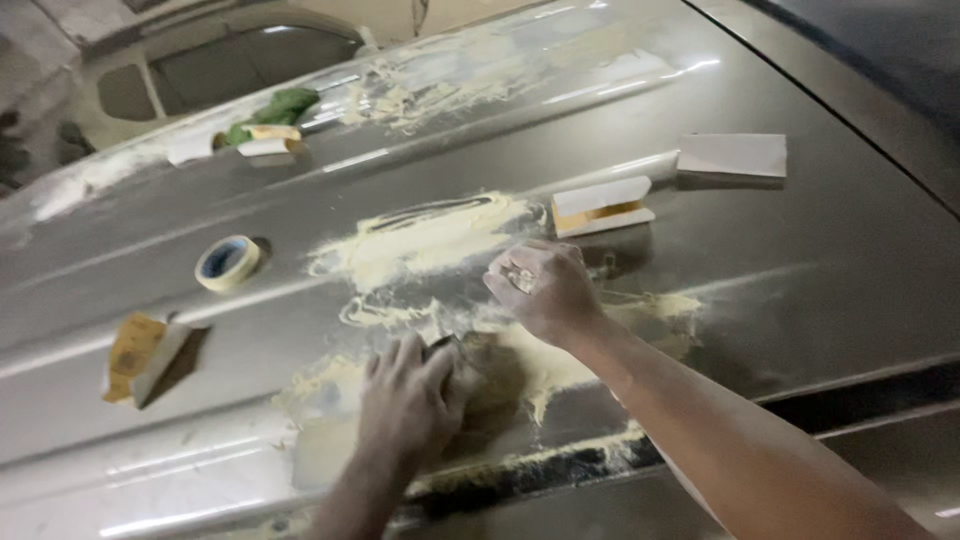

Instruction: The person applies a beige body filler paste onto a car hood using a spreader and smooths it with a sanding block. The person repeatedly spreads and sands the filler across the hood surface.

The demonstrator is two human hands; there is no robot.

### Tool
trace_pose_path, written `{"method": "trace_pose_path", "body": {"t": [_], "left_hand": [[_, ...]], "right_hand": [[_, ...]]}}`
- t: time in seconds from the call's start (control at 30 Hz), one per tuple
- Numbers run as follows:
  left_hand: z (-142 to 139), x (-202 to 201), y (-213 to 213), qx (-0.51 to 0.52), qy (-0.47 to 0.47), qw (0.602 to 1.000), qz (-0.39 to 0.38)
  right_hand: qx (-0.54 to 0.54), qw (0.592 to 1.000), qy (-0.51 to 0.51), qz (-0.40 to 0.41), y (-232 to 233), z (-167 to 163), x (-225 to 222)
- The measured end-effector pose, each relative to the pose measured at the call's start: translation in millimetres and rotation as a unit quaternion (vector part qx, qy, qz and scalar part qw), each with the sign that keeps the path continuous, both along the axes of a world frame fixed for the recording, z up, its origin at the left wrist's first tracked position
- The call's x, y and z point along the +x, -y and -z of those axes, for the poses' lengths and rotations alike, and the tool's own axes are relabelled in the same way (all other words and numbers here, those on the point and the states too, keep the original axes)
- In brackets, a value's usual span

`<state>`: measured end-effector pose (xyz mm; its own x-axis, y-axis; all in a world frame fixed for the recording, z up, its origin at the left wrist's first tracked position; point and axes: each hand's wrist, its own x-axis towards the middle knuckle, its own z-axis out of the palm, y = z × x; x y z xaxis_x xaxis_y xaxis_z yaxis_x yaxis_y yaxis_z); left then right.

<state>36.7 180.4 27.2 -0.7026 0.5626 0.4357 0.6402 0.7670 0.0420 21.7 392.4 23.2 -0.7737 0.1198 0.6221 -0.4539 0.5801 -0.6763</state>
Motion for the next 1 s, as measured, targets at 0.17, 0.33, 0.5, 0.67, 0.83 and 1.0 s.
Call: {"method": "trace_pose_path", "body": {"t": [0.17,0.33,0.5,0.67,0.83,1.0], "left_hand": [[-5,-5,-7,-0.025,0.038,0.997,-0.068],[-1,6,-2,0.022,-0.03,0.999,0.001],[-2,-9,-8,-0.033,0.054,0.997,-0.045],[-7,0,-5,-0.048,0.008,0.998,-0.047],[-10,-5,-6,-0.066,0.06,0.994,-0.058],[-2,-2,1,-0.027,0.036,0.997,-0.058]], "right_hand": [[0.029,0.999,0.0,-0.023,-1,5,-1],[0.006,1.0,0.024,-0.009,-3,10,-5],[0.008,0.998,0.061,-0.001,-7,13,-6],[-0.005,0.999,0.048,0.008,-8,7,-3],[-0.005,0.999,0.035,-0.004,-2,1,-1],[0.025,0.999,0.037,-0.005,-3,7,-3]]}}
